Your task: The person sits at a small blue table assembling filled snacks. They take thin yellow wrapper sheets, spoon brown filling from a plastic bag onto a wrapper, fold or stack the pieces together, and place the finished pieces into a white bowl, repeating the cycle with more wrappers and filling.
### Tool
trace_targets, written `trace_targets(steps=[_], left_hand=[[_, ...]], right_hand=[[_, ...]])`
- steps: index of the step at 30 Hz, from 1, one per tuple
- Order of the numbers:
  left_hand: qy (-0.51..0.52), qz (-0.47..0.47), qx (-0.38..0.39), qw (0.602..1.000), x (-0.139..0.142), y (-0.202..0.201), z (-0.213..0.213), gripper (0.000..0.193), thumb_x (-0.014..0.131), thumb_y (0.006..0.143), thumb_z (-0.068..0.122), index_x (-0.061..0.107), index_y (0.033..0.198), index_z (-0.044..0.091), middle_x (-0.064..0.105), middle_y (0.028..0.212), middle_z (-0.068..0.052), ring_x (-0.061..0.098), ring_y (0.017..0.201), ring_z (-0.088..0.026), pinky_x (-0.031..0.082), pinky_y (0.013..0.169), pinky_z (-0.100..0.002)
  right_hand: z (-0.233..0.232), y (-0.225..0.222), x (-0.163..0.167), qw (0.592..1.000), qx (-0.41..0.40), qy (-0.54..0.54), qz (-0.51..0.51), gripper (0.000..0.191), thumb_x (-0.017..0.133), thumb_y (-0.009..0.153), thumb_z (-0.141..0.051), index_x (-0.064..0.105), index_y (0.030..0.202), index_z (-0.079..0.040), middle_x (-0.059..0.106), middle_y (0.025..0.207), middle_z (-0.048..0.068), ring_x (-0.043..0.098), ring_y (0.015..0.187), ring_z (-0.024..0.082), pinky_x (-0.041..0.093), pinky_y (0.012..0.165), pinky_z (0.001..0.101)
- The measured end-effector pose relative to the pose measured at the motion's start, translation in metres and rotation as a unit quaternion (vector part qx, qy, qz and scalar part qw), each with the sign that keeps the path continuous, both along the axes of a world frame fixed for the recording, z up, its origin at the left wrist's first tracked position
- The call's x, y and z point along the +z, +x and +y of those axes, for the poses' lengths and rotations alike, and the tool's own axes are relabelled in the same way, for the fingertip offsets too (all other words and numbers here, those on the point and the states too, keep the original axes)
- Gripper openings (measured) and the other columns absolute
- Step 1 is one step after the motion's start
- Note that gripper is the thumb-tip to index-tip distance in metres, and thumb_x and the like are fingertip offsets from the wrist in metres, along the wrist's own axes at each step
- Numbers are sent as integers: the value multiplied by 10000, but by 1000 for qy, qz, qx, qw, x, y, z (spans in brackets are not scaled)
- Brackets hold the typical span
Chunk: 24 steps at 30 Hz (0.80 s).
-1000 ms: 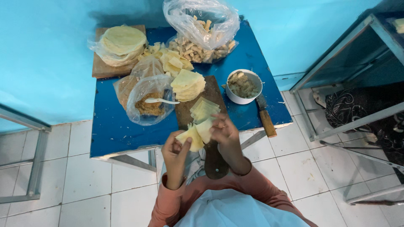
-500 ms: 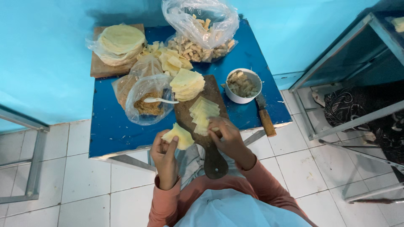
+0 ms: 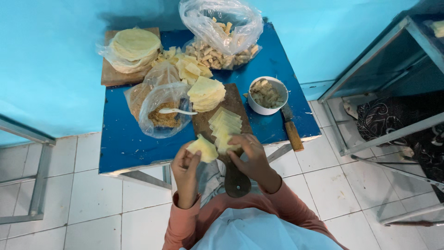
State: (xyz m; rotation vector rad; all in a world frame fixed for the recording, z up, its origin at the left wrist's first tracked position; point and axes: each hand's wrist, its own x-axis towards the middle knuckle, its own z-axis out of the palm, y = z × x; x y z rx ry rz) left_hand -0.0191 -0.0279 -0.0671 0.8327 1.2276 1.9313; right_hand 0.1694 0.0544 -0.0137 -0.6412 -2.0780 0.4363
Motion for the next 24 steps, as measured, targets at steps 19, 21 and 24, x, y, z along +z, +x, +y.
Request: trace_targets(steps=[19, 21, 24], left_hand=[[36, -22, -76, 996, 7, 18, 5, 248, 679, 953, -43, 673, 1201, -51, 688, 905, 15, 584, 779, -6, 431, 639, -149], [30, -17, -58, 998, 2, 12, 5, 258, 716, 966, -20, 696, 1222, -41, 609, 811, 42, 515, 708, 13, 373, 606, -141], [-13, 25, -13, 1000, -1, 4, 0, 281, 738, 942, 26, 708, 1215, -30, 599, 759, 32, 502, 652, 2, 372, 585, -155]], right_hand=[[14, -9, -43, 844, 102, -421, 316, 692, 698, 921, 72, 461, 1570, 32, 656, 1117, 143, 660, 1023, 223, 537, 897, 320], [23, -2, -35, 729, 145, -531, 408, 641, 647, 886, 43, 425, 1487, 25, 690, 1197, 143, 694, 1090, 235, 570, 921, 361], [32, 12, -23, 692, 182, -536, 448, 611, 594, 896, 14, 377, 1468, -2, 707, 1210, 178, 717, 1103, 277, 591, 919, 410]])
